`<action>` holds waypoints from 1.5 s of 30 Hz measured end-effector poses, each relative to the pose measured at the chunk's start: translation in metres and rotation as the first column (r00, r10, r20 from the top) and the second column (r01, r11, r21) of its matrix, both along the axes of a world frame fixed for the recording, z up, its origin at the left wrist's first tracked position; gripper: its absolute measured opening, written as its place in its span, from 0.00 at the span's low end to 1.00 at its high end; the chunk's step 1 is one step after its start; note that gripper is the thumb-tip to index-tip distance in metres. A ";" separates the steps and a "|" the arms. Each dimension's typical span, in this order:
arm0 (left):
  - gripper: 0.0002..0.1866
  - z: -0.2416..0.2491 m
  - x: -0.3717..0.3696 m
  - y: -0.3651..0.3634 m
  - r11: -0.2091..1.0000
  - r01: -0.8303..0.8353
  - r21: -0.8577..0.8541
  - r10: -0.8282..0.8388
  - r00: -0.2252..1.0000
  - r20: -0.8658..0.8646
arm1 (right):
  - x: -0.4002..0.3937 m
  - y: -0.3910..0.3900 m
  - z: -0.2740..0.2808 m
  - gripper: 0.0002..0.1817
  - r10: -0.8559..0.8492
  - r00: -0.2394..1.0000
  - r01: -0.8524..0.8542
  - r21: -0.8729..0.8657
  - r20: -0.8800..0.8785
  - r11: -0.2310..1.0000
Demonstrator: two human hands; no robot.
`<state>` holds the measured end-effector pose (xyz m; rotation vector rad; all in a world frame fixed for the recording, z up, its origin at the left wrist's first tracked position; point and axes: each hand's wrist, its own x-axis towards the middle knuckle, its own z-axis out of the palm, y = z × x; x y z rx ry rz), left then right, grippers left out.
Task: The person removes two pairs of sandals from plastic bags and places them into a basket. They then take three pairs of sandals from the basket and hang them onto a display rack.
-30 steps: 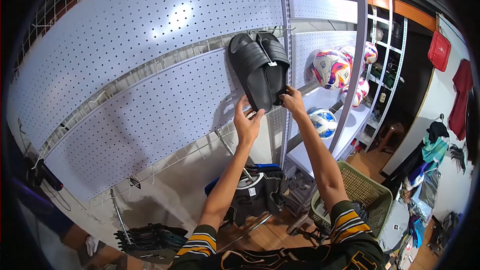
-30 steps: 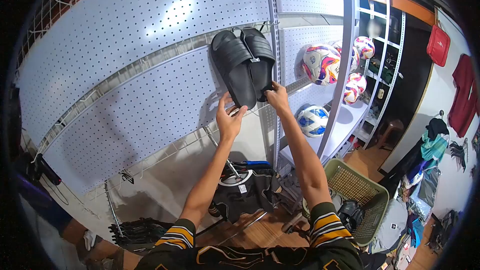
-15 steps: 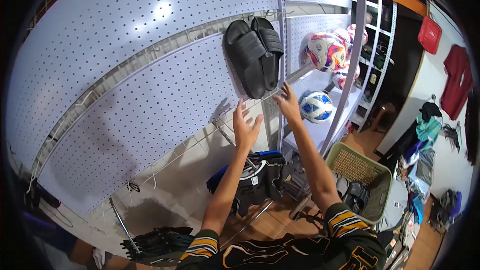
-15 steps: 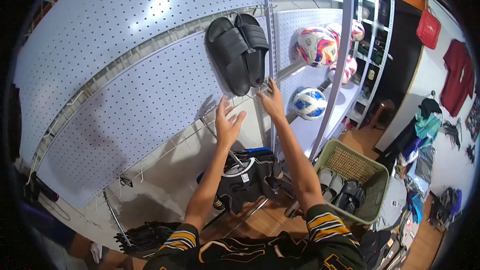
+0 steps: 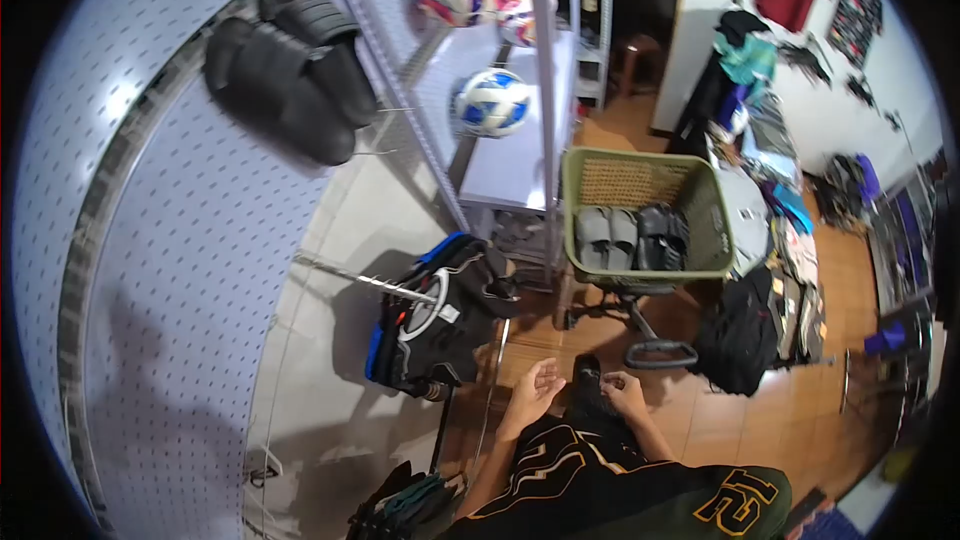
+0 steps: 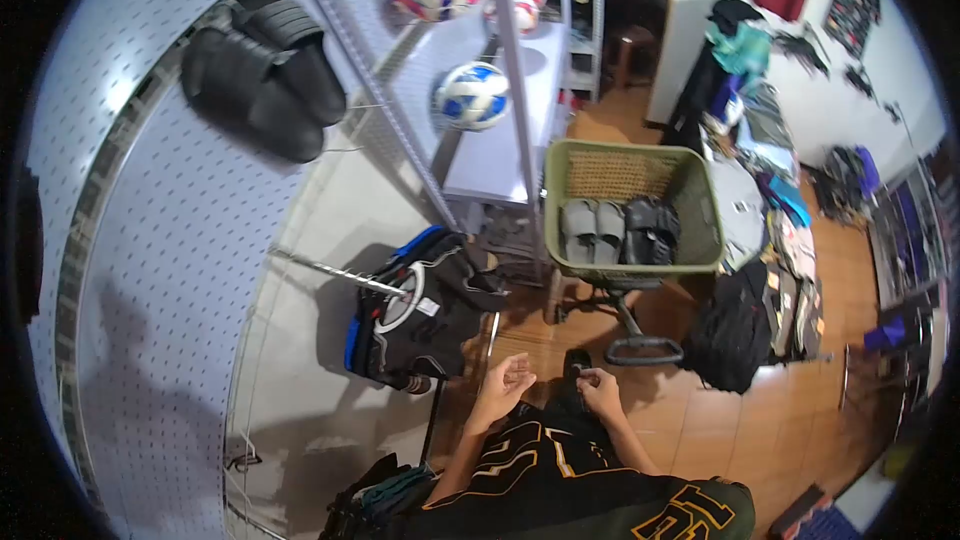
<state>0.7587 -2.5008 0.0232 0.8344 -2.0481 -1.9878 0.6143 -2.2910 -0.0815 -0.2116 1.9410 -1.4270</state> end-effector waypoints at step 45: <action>0.40 -0.311 -0.510 -0.033 0.881 -0.319 -0.348 0.462 0.428 0.777 | -0.501 -0.082 -0.222 0.09 -0.081 0.788 -0.106 0.264 0.610 0.959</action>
